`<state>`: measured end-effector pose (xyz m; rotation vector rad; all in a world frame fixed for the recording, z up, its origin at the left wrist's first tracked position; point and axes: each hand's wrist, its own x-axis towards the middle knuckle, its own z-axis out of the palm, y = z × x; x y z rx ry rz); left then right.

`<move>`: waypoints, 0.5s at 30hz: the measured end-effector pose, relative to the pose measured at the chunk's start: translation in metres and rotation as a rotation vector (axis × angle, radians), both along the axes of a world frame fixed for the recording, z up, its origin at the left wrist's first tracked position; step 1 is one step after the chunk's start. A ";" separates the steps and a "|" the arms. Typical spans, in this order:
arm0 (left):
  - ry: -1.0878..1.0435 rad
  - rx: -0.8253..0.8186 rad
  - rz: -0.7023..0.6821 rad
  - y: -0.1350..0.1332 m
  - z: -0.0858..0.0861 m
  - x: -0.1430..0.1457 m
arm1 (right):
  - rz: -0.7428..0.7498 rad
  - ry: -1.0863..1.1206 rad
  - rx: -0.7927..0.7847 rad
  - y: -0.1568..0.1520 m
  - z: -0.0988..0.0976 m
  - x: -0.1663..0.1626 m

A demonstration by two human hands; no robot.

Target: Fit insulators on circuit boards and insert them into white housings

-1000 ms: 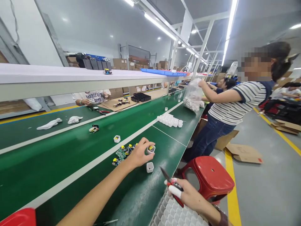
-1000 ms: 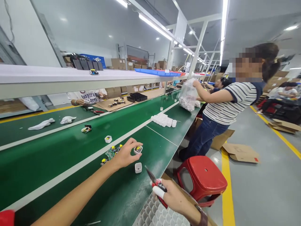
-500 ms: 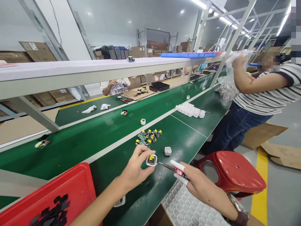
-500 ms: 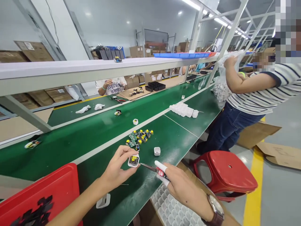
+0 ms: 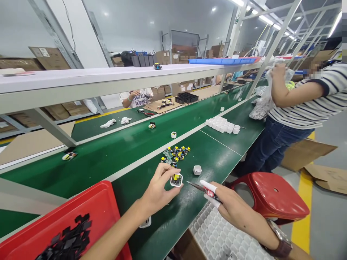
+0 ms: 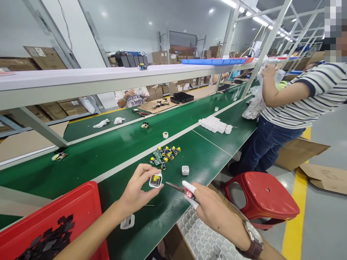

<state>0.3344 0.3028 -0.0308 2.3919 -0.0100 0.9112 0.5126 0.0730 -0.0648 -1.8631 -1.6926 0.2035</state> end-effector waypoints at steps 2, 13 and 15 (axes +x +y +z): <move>0.007 0.022 0.002 -0.001 0.000 -0.001 | 0.001 -0.032 0.013 0.000 0.000 -0.002; 0.097 0.225 -0.045 -0.002 0.007 -0.005 | -0.022 -0.257 -0.077 0.005 -0.002 -0.001; 0.107 0.250 -0.041 -0.002 0.009 -0.003 | -0.020 -0.287 -0.082 0.005 -0.002 0.001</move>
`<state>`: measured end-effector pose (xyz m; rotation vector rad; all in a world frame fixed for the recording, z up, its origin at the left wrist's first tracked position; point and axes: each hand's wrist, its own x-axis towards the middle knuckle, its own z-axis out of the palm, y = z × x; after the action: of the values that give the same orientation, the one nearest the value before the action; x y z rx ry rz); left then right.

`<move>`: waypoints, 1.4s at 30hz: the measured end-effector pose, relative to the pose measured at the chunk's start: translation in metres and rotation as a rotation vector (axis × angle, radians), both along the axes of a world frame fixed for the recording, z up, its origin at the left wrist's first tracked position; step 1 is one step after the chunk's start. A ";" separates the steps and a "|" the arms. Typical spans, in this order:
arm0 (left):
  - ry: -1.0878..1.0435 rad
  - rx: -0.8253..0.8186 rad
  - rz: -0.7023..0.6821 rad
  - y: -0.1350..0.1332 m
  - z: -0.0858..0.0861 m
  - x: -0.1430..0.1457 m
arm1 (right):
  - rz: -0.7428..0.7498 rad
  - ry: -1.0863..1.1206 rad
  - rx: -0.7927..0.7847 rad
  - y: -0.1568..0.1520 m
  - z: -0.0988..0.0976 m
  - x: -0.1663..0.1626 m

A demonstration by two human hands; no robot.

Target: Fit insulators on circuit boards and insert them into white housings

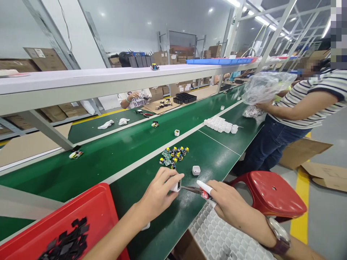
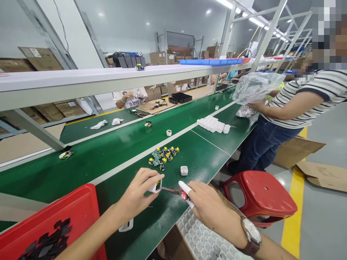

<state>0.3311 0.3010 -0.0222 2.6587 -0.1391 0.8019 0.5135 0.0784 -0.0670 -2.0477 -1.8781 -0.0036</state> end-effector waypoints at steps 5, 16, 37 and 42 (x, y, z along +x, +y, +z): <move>-0.019 0.056 -0.007 0.001 0.003 0.004 | 0.001 -0.012 -0.025 0.001 0.002 0.008; -0.051 0.105 -0.034 -0.001 0.007 0.009 | 0.019 -0.044 -0.070 0.003 0.012 0.012; 0.236 0.632 0.586 0.021 0.045 -0.109 | 0.026 0.205 -0.269 -0.043 0.022 0.019; 0.208 0.319 0.234 -0.005 0.042 -0.094 | 0.209 0.141 -0.232 0.000 0.017 -0.012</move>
<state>0.2375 0.2959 0.0199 3.0838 0.1098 0.6053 0.5011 0.0784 -0.0503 -1.9232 -2.0729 0.4191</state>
